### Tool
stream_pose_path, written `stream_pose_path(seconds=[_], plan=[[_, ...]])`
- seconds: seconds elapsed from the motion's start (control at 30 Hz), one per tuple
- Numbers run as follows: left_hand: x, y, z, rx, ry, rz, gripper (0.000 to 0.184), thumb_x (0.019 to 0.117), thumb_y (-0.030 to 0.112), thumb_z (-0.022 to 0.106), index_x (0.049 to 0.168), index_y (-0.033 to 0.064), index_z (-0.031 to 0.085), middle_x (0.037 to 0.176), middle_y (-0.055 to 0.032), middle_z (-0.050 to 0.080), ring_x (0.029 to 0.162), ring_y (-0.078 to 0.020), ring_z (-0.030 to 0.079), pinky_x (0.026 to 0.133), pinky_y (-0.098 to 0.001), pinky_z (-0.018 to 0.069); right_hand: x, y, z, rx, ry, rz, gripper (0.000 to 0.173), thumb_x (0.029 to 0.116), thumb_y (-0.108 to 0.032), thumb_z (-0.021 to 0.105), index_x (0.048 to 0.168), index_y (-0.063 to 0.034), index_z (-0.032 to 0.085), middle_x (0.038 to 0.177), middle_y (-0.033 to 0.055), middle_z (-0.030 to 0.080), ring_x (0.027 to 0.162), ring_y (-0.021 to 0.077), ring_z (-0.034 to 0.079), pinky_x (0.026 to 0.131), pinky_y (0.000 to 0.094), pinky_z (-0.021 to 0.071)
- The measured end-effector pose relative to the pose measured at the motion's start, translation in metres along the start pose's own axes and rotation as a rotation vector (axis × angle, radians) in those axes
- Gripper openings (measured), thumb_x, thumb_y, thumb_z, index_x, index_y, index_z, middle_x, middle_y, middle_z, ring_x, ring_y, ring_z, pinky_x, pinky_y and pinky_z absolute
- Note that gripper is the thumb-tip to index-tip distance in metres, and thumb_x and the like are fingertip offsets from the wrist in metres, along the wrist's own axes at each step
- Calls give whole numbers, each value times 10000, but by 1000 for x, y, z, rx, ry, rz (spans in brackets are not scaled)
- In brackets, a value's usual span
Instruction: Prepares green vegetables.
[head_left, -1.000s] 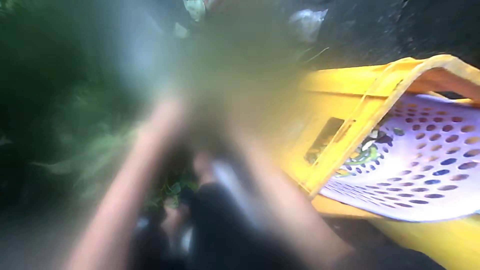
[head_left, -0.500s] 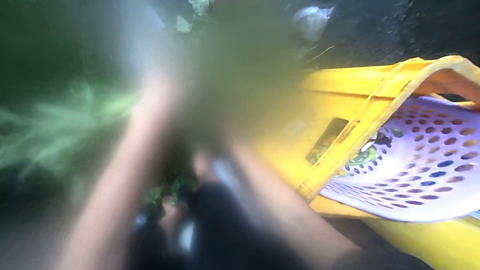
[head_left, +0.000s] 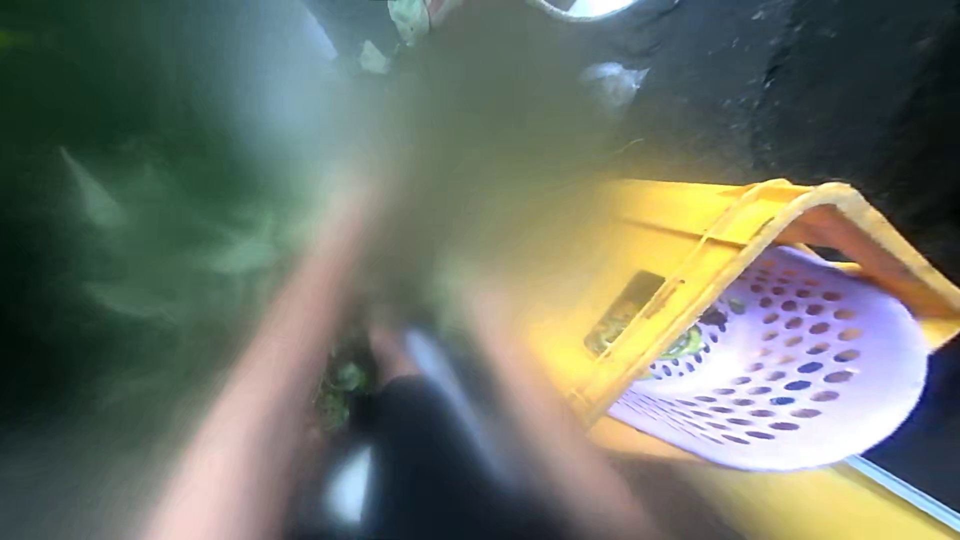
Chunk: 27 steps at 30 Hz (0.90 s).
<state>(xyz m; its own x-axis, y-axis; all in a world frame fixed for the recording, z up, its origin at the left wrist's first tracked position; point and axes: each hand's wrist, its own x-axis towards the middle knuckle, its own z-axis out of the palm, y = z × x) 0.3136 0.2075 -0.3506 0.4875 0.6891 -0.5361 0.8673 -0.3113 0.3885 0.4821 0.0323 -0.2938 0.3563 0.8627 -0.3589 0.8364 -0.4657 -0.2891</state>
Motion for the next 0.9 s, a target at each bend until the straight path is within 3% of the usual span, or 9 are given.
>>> stream_pose_path(seconds=[0.1, 0.23, 0.27, 0.37, 0.47, 0.57, 0.73, 0.8, 0.9], plan=[[-3, 4, 8, 70, -9, -6, 305, 1069, 171, 388, 1274, -17, 515, 1039, -274, 681, 907, -512, 692, 714, -647, 545, 9, -27, 2, -70, -14, -101, 366, 1047, -206, 490, 1272, 73, 562, 743, 175, 685, 622, 345, 702, 558, 514, 574], [-3, 1, 8, -18, -41, -13, 386, 1056, 240, 448, 1354, 7, 525, 1109, -279, 681, 993, -500, 685, 799, -656, 540, 34, -47, 12, -63, -125, -145, 393, 1118, -309, 352, 1238, 7, 552, 733, 170, 653, 602, 356, 679, 520, 509, 551], [-5, -1, 9, -18, -8, -2, 400, 1058, 281, 450, 1350, 25, 544, 1130, -259, 685, 1010, -473, 691, 811, -639, 545, 40, -52, 13, -73, -107, -161, 396, 1121, -320, 333, 1223, -7, 553, 725, 154, 648, 598, 344, 676, 516, 495, 543], [-6, -4, 14, 45, 30, 46, 368, 1066, 229, 438, 1321, 1, 576, 1131, -252, 686, 988, -446, 702, 792, -604, 563, 51, -56, 31, -147, 74, -251, 346, 1088, -257, 414, 1182, -17, 645, 710, 113, 685, 586, 306, 691, 498, 463, 534], [-5, -3, 14, 40, -37, 29, 347, 1039, 194, 495, 1323, 10, 573, 1067, -252, 686, 945, -443, 704, 765, -594, 569, 53, -58, 33, -233, 31, -217, 334, 1092, -255, 409, 1163, -25, 641, 754, 132, 696, 631, 326, 708, 533, 487, 554], [-3, -6, 23, 4, -10, 5, 275, 1012, 204, 535, 1232, 48, 589, 999, -197, 682, 881, -400, 704, 729, -570, 579, 57, -64, 37, -280, -52, -187, 285, 1084, -220, 424, 1148, -23, 620, 837, 168, 703, 668, 354, 710, 546, 497, 550], [-4, 0, 14, -100, -36, -25, 373, 1072, 247, 407, 1302, 39, 616, 1244, -228, 673, 1126, -441, 668, 901, -652, 527, 70, -73, 43, -295, -110, -149, 279, 1056, -174, 465, 1246, -40, 618, 870, 182, 716, 728, 367, 728, 603, 521, 564], [-8, -1, 17, -91, -16, -31, 393, 1075, 286, 398, 1273, 59, 652, 1237, -220, 684, 1136, -436, 665, 916, -649, 514, 74, -75, 45, -283, -124, -150, 288, 1058, -182, 464, 1267, -44, 606, 859, 174, 720, 747, 369, 732, 620, 526, 563], [-8, -1, 21, 89, -17, 29, 351, 1089, 207, 392, 1188, 43, 687, 1137, -251, 703, 1053, -467, 687, 847, -635, 545, 84, -80, 51, -299, -111, -154, 301, 1043, -171, 489, 1304, -59, 590, 815, 152, 724, 753, 362, 741, 617, 511, 568]])
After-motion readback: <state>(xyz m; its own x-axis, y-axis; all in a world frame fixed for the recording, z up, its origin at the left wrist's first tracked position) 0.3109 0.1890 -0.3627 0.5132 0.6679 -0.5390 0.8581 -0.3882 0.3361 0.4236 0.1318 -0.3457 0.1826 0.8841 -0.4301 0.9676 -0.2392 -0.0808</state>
